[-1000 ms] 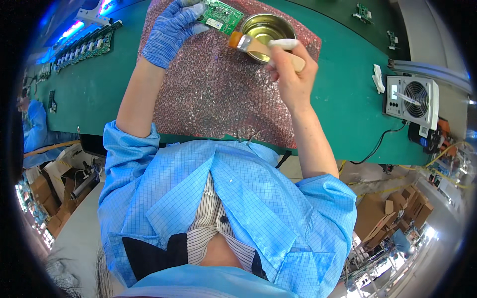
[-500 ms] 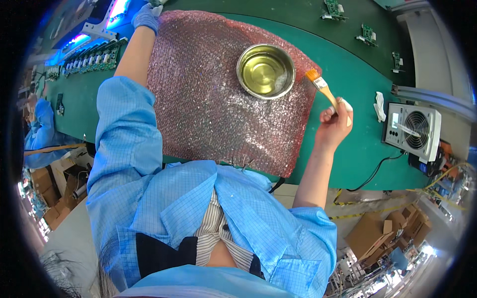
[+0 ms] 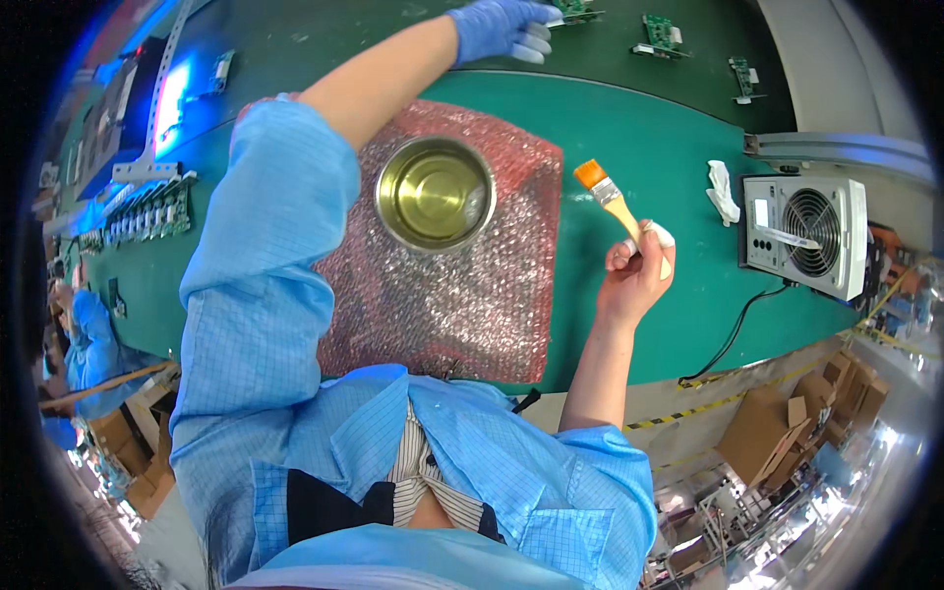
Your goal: Apply a protective coating liquid to several printed circuit boards using a brush.
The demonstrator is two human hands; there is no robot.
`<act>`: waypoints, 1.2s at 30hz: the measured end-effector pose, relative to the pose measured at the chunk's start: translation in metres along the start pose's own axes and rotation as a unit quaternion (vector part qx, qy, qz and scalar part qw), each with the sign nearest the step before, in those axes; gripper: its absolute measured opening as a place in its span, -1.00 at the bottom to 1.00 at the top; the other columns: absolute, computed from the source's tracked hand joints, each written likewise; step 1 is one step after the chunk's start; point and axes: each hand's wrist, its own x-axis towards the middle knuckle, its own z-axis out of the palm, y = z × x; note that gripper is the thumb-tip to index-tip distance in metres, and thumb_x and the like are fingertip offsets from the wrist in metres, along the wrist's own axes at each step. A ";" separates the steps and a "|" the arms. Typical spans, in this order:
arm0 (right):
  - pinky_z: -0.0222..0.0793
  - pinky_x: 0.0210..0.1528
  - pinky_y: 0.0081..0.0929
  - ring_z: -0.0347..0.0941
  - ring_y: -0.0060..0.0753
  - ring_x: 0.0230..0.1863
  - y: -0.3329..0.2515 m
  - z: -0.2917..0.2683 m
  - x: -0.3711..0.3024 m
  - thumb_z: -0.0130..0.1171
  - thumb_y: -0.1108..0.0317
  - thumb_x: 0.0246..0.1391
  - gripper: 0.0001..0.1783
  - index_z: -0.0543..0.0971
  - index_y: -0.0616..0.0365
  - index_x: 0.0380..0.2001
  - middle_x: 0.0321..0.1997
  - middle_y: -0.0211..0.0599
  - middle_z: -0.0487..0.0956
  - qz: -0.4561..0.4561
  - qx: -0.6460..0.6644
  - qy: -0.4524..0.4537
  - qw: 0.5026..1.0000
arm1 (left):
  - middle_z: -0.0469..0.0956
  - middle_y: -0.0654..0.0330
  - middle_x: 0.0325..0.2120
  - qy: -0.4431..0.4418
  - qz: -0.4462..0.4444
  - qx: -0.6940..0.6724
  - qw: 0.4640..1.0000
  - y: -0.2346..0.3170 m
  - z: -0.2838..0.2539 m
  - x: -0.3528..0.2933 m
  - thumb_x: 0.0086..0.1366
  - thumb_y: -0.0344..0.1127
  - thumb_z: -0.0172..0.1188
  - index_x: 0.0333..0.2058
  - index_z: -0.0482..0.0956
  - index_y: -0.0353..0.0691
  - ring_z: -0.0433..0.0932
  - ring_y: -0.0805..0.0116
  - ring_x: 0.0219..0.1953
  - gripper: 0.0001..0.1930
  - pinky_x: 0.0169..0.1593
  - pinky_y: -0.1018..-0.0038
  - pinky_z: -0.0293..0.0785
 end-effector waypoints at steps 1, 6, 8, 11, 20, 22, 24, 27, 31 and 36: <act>0.01 -0.71 -0.71 0.10 -0.67 -0.74 -0.001 -0.002 0.000 -0.09 0.35 -0.02 -0.82 0.36 0.26 -0.40 -0.73 -0.43 0.28 -0.004 -0.001 0.002 1.000 | 0.35 -0.03 -0.41 0.012 -0.022 0.014 1.000 -0.007 0.010 0.010 -0.05 -0.30 0.21 -0.15 0.17 -0.29 0.46 0.13 -0.49 -0.49 -0.48 0.28 0.52; -0.01 -0.73 -0.72 0.09 -0.67 -0.76 -0.008 -0.002 0.003 -0.09 0.35 -0.01 -0.82 0.36 0.27 -0.41 -0.74 -0.43 0.28 -0.007 -0.002 0.000 1.000 | 0.38 -0.04 -0.32 0.135 0.022 0.049 0.989 -0.031 0.018 0.034 -0.05 -0.29 0.20 -0.09 0.19 -0.32 0.48 0.18 -0.44 -0.45 -0.46 0.36 0.52; -0.01 -0.73 -0.72 0.09 -0.67 -0.75 -0.010 -0.002 0.003 -0.09 0.35 -0.01 -0.82 0.36 0.26 -0.41 -0.74 -0.43 0.28 -0.008 -0.004 0.003 1.000 | 0.42 0.01 -0.40 0.088 0.008 0.064 0.994 -0.025 -0.008 0.033 -0.01 -0.24 0.17 -0.21 0.33 -0.34 0.48 0.25 -0.48 -0.59 -0.45 0.42 0.52; -0.01 -0.73 -0.72 0.09 -0.67 -0.75 -0.006 0.010 0.004 -0.10 0.36 0.00 -0.83 0.36 0.27 -0.41 -0.74 -0.42 0.28 -0.003 -0.006 -0.017 1.000 | 0.45 0.19 -0.58 0.107 -0.063 0.310 0.943 -0.003 -0.065 -0.014 0.03 0.00 0.05 -0.36 0.45 -0.26 0.44 0.42 -0.60 -0.60 -0.53 0.51 0.45; 0.01 -0.75 -0.71 0.14 -0.64 -0.76 -0.005 0.037 -0.016 -0.05 0.37 -0.03 -0.81 0.40 0.33 -0.45 -0.71 -0.38 0.32 0.033 -0.041 -0.134 0.990 | 0.42 -0.03 -0.25 0.413 -0.006 0.558 0.719 0.018 -0.191 -0.128 -0.08 -0.15 0.08 -0.08 0.24 -0.25 0.40 0.04 -0.19 -0.45 -0.11 0.37 0.30; 0.02 -0.75 -0.72 0.16 -0.65 -0.75 -0.004 0.046 -0.024 -0.04 0.38 -0.04 -0.81 0.41 0.33 -0.45 -0.70 -0.38 0.34 0.043 -0.097 -0.165 0.981 | 0.45 -0.04 -0.30 0.440 -0.041 0.548 0.710 0.009 -0.200 -0.133 -0.09 -0.15 0.07 -0.14 0.32 -0.28 0.42 0.04 -0.22 -0.50 -0.13 0.36 0.32; 0.05 -0.74 -0.76 0.22 -0.69 -0.72 0.001 0.048 -0.028 -0.01 0.36 -0.05 -0.82 0.44 0.29 -0.44 -0.65 -0.39 0.40 0.055 -0.158 -0.220 0.961 | 0.48 -0.06 -0.43 0.340 -0.066 0.647 0.680 0.012 -0.194 -0.142 -0.09 -0.14 0.04 -0.39 0.48 -0.31 0.46 0.06 -0.30 -0.64 -0.20 0.34 0.35; 0.06 -0.74 -0.77 0.21 -0.72 -0.72 0.005 0.058 -0.034 0.00 0.35 -0.04 -0.83 0.45 0.25 -0.45 -0.66 -0.44 0.40 0.040 -0.223 -0.223 0.948 | 0.48 -0.09 -0.48 0.349 -0.058 0.646 0.677 0.009 -0.193 -0.148 -0.09 -0.15 0.02 -0.58 0.53 -0.30 0.47 0.09 -0.34 -0.71 -0.23 0.33 0.37; 0.07 -0.73 -0.80 0.21 -0.74 -0.72 0.013 0.061 -0.034 0.00 0.36 -0.04 -0.84 0.46 0.23 -0.46 -0.69 -0.47 0.38 0.023 -0.236 -0.248 0.939 | 0.48 -0.06 -0.53 0.394 -0.035 0.591 0.704 0.015 -0.179 -0.167 -0.07 -0.19 0.00 -0.55 0.50 -0.33 0.48 0.11 -0.41 -0.72 -0.27 0.36 0.38; 0.06 -0.74 -0.80 0.21 -0.76 -0.72 0.012 0.067 -0.038 0.00 0.34 -0.04 -0.84 0.46 0.22 -0.47 -0.70 -0.49 0.36 0.020 -0.266 -0.250 0.931 | 0.43 0.17 -0.62 0.349 0.080 0.004 0.934 0.014 -0.144 -0.224 0.00 -0.18 0.06 -0.39 0.45 -0.23 0.43 0.22 -0.59 -0.74 -0.34 0.24 0.44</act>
